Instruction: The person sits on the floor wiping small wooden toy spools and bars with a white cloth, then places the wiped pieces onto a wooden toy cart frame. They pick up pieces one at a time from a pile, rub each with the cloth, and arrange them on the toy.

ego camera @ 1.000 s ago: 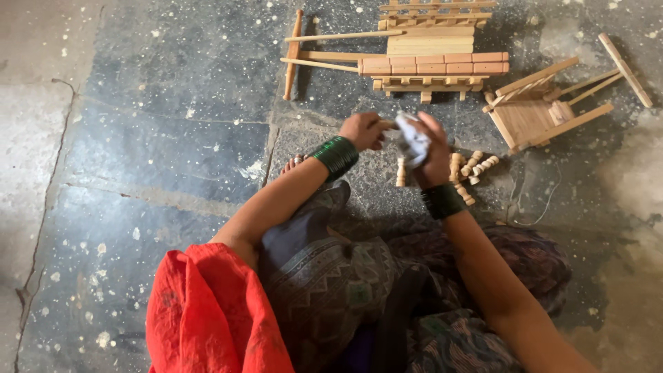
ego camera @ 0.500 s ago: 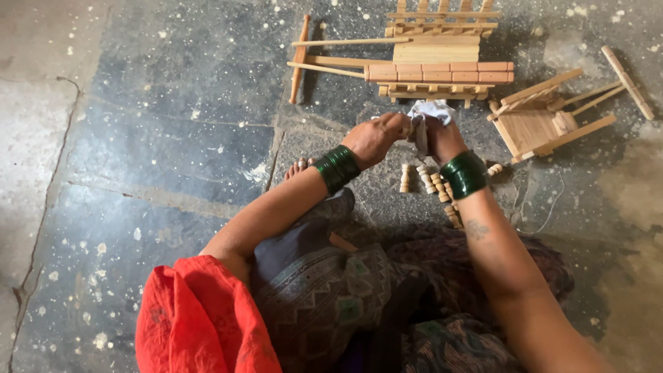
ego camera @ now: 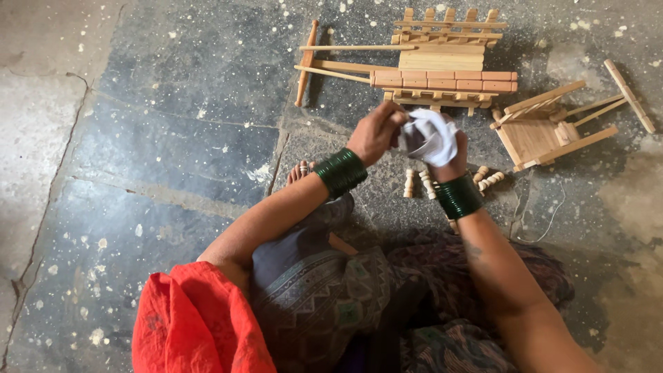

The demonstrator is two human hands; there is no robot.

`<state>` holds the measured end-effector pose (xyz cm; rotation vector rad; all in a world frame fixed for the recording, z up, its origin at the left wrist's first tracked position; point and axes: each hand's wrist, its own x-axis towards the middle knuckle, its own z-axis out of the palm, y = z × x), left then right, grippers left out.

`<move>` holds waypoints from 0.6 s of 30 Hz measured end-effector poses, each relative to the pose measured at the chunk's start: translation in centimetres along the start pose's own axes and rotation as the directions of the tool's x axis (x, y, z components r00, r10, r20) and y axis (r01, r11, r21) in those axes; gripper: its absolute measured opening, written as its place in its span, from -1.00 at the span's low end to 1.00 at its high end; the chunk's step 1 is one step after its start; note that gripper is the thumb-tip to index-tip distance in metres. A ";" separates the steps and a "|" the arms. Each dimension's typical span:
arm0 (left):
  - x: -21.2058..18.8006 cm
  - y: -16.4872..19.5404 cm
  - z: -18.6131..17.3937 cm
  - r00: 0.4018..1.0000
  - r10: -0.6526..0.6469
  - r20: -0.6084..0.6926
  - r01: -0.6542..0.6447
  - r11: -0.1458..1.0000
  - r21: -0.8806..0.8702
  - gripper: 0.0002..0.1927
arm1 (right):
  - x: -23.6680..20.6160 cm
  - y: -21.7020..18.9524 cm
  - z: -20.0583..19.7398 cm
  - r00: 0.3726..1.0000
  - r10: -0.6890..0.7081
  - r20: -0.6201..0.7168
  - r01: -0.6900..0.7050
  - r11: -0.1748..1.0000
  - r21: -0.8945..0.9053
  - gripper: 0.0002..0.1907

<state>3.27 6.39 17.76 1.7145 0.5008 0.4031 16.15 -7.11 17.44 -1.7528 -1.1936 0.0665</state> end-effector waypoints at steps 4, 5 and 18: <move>-0.7 0.5 0.3 0.958 0.276 0.074 -0.285 0.931 0.227 -0.76 | 0.4 1.9 -0.9 0.898 0.394 0.198 -0.430 0.688 0.585 -0.60; -0.7 0.6 0.3 0.922 0.377 0.086 -0.386 0.889 0.246 -0.71 | 0.4 2.3 -1.2 0.884 0.411 0.225 -0.437 0.551 0.711 -0.63; 0.1 -0.4 -1.2 0.995 0.002 -0.101 -0.029 0.962 -0.271 -0.71 | -0.6 0.3 -1.1 0.978 0.171 0.118 -0.206 0.724 0.658 -0.63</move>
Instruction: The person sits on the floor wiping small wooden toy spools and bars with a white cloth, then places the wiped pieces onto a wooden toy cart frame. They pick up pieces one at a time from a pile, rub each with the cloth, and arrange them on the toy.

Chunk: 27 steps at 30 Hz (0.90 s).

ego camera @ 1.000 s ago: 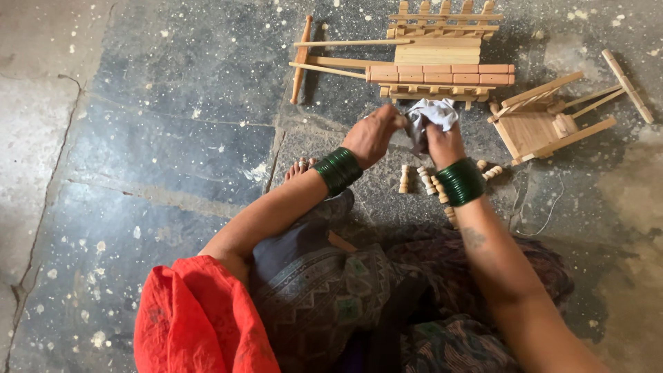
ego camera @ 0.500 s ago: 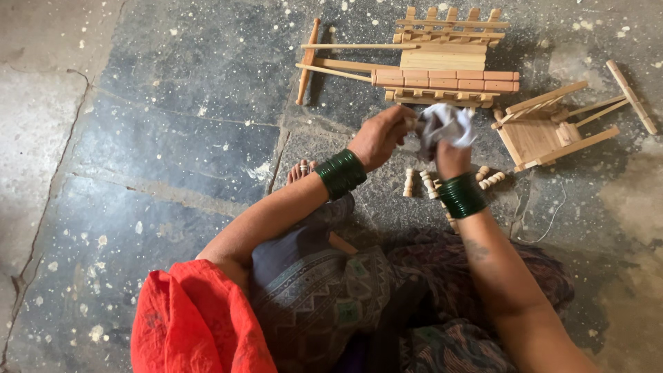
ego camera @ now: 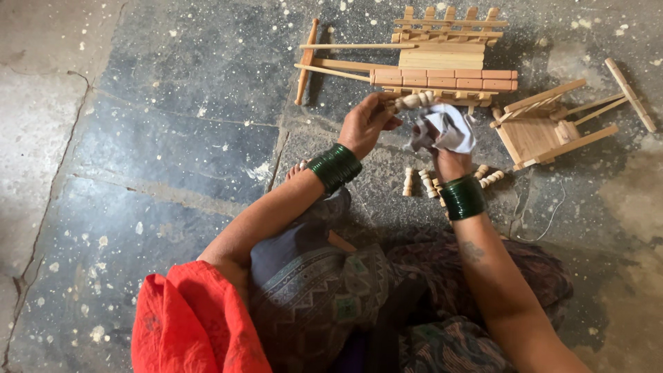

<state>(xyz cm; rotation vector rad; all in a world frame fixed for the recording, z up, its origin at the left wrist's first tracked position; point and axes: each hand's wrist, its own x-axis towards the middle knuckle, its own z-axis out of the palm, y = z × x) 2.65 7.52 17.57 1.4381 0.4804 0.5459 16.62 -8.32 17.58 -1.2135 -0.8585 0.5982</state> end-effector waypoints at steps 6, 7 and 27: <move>-0.5 -0.3 1.5 0.981 0.117 0.157 -0.130 0.989 0.075 -0.65 | 0.4 0.1 1.4 0.976 0.215 0.011 -0.204 0.904 0.376 -0.44; -0.6 -0.3 1.6 0.981 0.132 0.144 -0.151 0.981 0.125 -0.66 | 0.4 0.3 1.4 0.977 0.214 0.021 -0.206 0.899 0.387 -0.43; -1.1 0.8 1.8 0.972 0.213 0.101 -0.229 0.753 0.617 -0.85 | 0.2 0.7 3.1 0.980 0.184 0.080 -0.200 0.852 0.484 -0.70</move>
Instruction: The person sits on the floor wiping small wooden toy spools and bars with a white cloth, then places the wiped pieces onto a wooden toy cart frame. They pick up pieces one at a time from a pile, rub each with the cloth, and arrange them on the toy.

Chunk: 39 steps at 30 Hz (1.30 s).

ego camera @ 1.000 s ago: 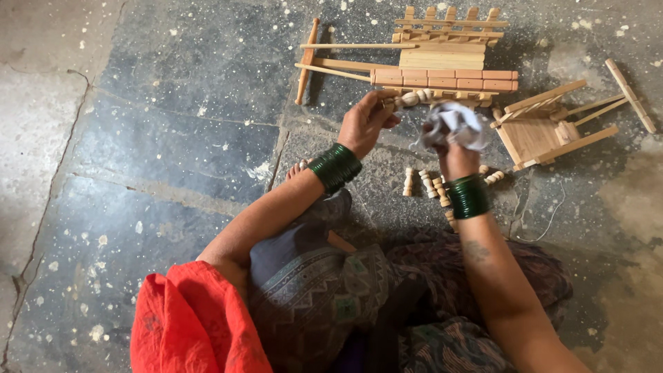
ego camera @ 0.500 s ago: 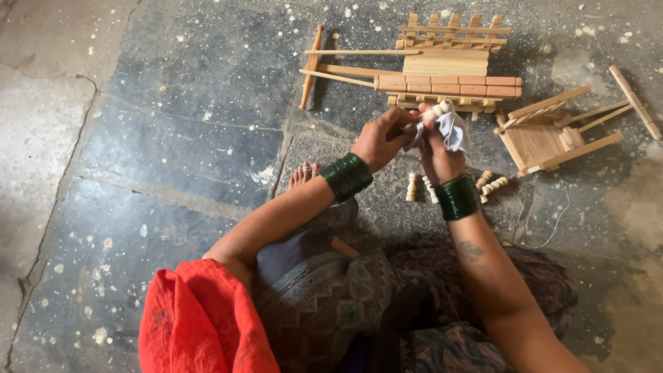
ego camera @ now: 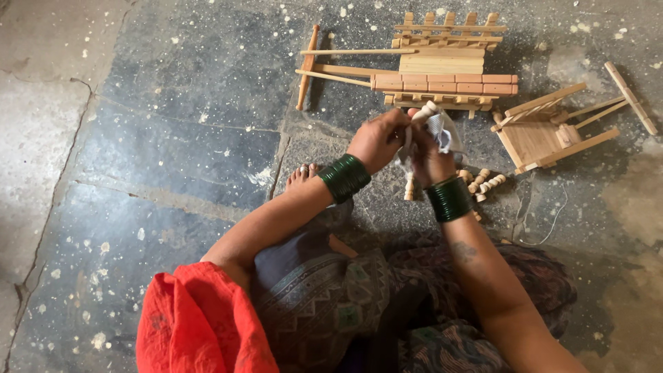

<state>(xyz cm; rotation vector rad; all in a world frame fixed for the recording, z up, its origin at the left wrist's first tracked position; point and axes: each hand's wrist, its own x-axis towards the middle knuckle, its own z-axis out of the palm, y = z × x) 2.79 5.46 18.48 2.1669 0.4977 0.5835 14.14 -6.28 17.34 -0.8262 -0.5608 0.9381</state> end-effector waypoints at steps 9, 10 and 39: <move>-0.7 -0.2 -0.3 1.000 0.023 -0.007 -0.024 0.994 -0.105 -0.56 | 0.8 0.6 -2.4 0.960 -0.246 0.134 0.256 0.576 -0.777 -0.66; -0.6 -0.4 -0.1 0.999 -0.035 -0.003 0.034 0.984 -0.176 -0.53 | 0.8 0.6 -3.0 0.908 -0.325 0.265 0.383 0.385 -0.840 -0.63; 0.5 -2.5 0.2 0.934 -0.273 0.233 0.352 0.580 -0.735 -0.80 | -1.3 1.0 -6.7 0.856 -0.491 0.160 0.345 0.312 -0.885 -0.49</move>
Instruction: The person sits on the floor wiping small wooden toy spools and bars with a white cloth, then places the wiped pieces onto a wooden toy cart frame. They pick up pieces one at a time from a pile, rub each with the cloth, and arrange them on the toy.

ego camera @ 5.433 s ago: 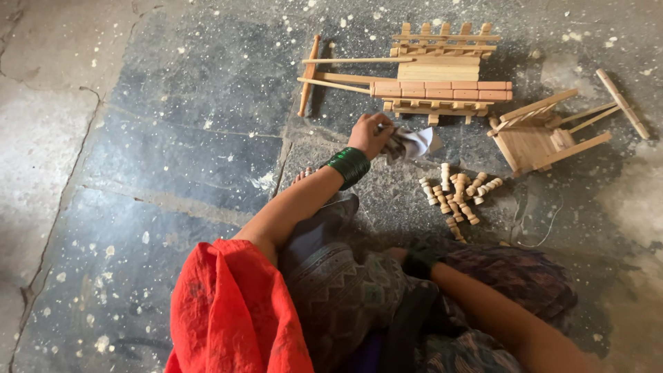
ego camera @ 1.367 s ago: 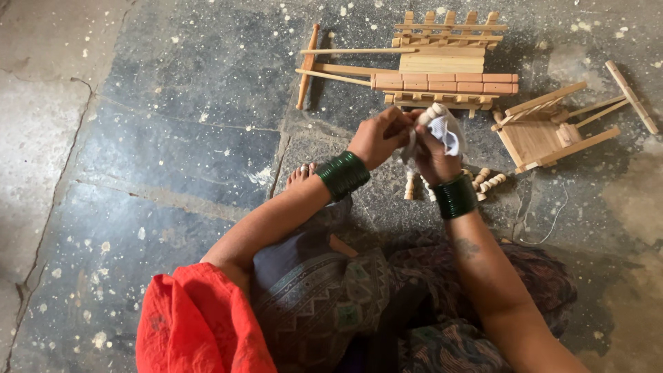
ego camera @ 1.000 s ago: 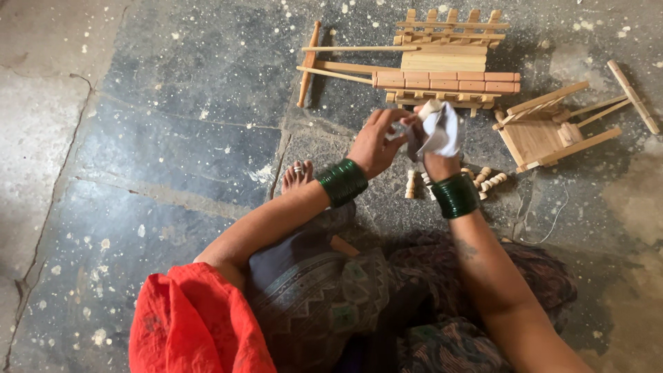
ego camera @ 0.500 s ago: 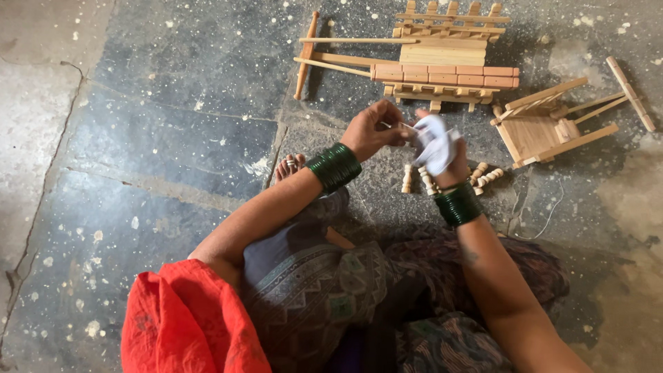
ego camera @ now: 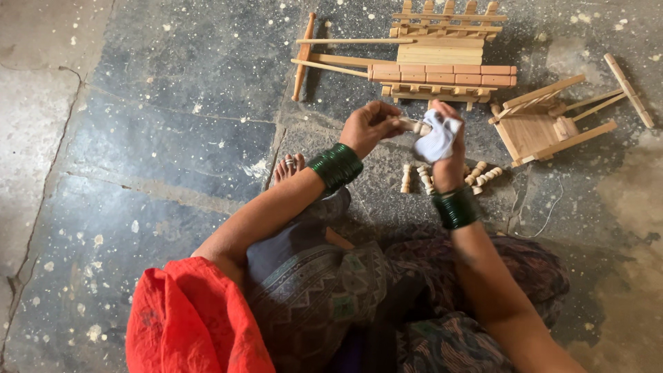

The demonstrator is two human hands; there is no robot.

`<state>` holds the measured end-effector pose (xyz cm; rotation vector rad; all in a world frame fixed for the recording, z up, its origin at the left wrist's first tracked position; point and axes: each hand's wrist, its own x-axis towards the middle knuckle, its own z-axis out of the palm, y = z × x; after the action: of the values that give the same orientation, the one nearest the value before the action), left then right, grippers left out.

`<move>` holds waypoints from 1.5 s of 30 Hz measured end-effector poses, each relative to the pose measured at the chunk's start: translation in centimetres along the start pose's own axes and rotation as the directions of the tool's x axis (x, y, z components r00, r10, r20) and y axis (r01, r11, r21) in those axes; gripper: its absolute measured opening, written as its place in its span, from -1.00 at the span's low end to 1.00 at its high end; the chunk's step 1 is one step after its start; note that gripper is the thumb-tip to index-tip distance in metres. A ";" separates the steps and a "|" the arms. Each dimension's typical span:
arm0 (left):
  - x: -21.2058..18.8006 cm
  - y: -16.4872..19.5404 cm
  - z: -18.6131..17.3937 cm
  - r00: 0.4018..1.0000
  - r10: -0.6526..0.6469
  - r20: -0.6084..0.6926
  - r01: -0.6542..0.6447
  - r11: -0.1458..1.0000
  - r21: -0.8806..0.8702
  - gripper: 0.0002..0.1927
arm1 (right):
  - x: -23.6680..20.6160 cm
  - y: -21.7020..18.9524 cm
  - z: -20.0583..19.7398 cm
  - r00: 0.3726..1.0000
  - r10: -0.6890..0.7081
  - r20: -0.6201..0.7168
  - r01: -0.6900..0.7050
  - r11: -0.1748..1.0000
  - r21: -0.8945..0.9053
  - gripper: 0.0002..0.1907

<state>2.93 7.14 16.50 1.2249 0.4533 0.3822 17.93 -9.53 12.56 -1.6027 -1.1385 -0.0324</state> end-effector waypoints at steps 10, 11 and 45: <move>-1.1 1.4 0.3 0.962 0.272 -0.006 -0.266 0.945 0.192 -0.64 | 0.2 -4.0 1.3 0.977 -0.214 -0.018 0.212 0.973 -0.088 -0.68; -1.1 1.4 0.5 0.955 0.297 0.002 -0.287 0.920 0.266 -0.65 | 0.4 -3.9 1.2 1.000 -0.010 -0.021 0.010 1.000 -0.012 -0.76; -0.5 0.7 -0.8 0.973 0.227 0.041 -0.228 0.972 0.050 -0.69 | 6.6 -5.6 -2.9 0.993 -0.115 0.015 0.116 0.988 -0.104 -0.63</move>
<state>2.07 7.72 16.98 1.3391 0.2951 0.5462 19.18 -7.96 21.50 -1.6285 -1.2534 -0.1639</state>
